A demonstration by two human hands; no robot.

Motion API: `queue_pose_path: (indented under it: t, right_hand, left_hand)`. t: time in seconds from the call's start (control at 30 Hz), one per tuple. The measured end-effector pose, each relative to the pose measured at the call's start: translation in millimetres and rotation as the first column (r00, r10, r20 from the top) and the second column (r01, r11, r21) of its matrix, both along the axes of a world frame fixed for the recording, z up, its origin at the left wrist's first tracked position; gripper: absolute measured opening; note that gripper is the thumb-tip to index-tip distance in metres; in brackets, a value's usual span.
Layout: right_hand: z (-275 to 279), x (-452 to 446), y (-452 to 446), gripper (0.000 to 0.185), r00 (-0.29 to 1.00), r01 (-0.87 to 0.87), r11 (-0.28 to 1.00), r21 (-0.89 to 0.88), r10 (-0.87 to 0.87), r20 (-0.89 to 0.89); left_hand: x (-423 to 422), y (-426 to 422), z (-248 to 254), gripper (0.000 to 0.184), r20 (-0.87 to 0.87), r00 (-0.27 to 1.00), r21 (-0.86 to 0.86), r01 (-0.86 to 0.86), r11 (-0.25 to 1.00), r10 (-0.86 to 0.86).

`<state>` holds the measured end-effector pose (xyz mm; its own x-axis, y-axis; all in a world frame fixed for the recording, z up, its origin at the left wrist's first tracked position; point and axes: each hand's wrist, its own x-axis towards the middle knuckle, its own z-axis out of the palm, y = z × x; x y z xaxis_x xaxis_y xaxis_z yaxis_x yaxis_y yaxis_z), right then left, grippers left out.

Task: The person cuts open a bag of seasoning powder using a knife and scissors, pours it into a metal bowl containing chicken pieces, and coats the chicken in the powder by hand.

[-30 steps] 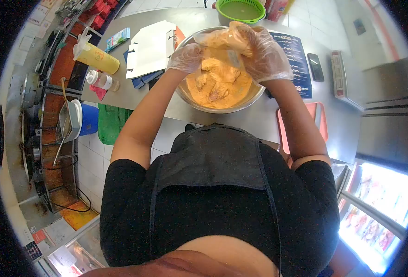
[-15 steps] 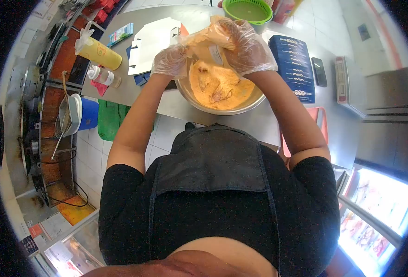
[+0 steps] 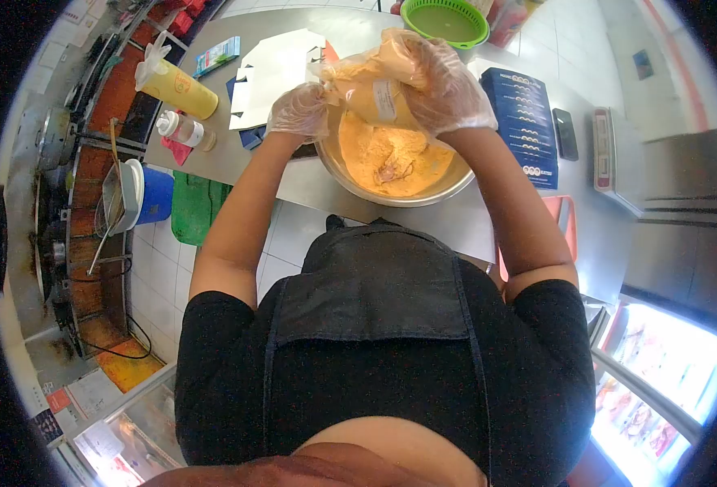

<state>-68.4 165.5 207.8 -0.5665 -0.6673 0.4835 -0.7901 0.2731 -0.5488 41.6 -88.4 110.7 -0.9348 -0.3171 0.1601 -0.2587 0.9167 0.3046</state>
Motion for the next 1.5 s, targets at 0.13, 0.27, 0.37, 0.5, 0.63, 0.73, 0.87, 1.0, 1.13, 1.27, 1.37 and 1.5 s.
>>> queue_pose_path:
  t: [0.13,0.27,0.37,0.5,0.63,0.73,0.87,1.0,1.13,1.27,1.37,1.5]
  right_hand:
    - [15.7,-0.2,15.4,0.052,0.996,0.02,0.998,0.051,-0.025,0.091]
    - [16.7,1.0,35.3,0.05,0.996,0.091,0.994,0.063,-0.09,-0.027]
    - [21.7,-1.3,46.4,0.049,0.994,0.098,0.994,0.058,-0.1,0.048]
    - [13.1,-7.3,64.6,0.05,0.986,0.166,0.984,0.07,-0.163,-0.041]
    - [11.1,-6.0,77.1,0.053,0.973,0.144,0.986,0.086,-0.125,-0.192]
    - [5.6,-8.8,86.6,0.054,0.971,0.122,0.992,0.041,-0.111,-0.213]
    - [-3.4,-10.3,96.5,0.054,0.973,0.16,0.987,0.012,-0.156,-0.169]
    - [-18.3,-5.2,117.8,0.046,0.945,0.316,0.941,-0.121,-0.323,-0.047]
    - [-98.0,-1.8,137.8,0.056,0.883,0.44,0.729,-0.524,-0.244,0.401]
    - [-125.5,14.6,129.1,0.061,0.754,0.611,0.318,-0.725,0.045,0.655]
    - [-143.9,8.4,137.5,0.056,0.485,0.692,0.244,-0.68,0.541,0.688]
    - [-108.4,40.1,111.4,0.071,0.26,0.636,0.286,-0.717,0.795,0.548]
  left_hand:
    - [-2.7,10.6,2.7,0.026,0.031,0.999,0.052,-0.041,0.998,0.039]
    - [-15.8,18.1,-9.7,0.025,0.006,1.0,0.045,0.014,0.999,-0.014]
    - [-22.9,29.8,-10.7,0.021,0.01,0.998,0.012,0.07,0.998,-0.07]
    - [-29.7,48.6,-3.3,0.019,0.02,0.992,0.052,0.126,0.991,-0.127]
    - [-42.5,60.1,-18.1,0.02,0.053,0.979,-0.052,0.2,0.978,-0.197]
    - [-40.9,67.2,-10.8,0.019,0.031,0.982,0.021,0.185,0.983,-0.186]
    - [-37.4,70.1,-12.6,0.02,0.103,0.985,0.141,0.125,0.982,-0.14]
    - [-32.1,72.8,11.8,0.021,-0.05,0.988,0.121,0.15,0.981,-0.145]
    - [-40.4,79.5,71.8,0.017,-0.25,0.923,-0.07,0.285,0.956,-0.293]
    - [-58.1,95.5,135.0,0.018,-0.223,0.865,-0.275,0.387,0.88,-0.45]
    - [-73.0,111.9,166.2,0.016,-0.214,0.824,-0.417,0.408,0.812,-0.524]
    - [-78.8,144.6,205.8,0.017,-0.34,0.729,-0.439,0.436,0.786,-0.594]
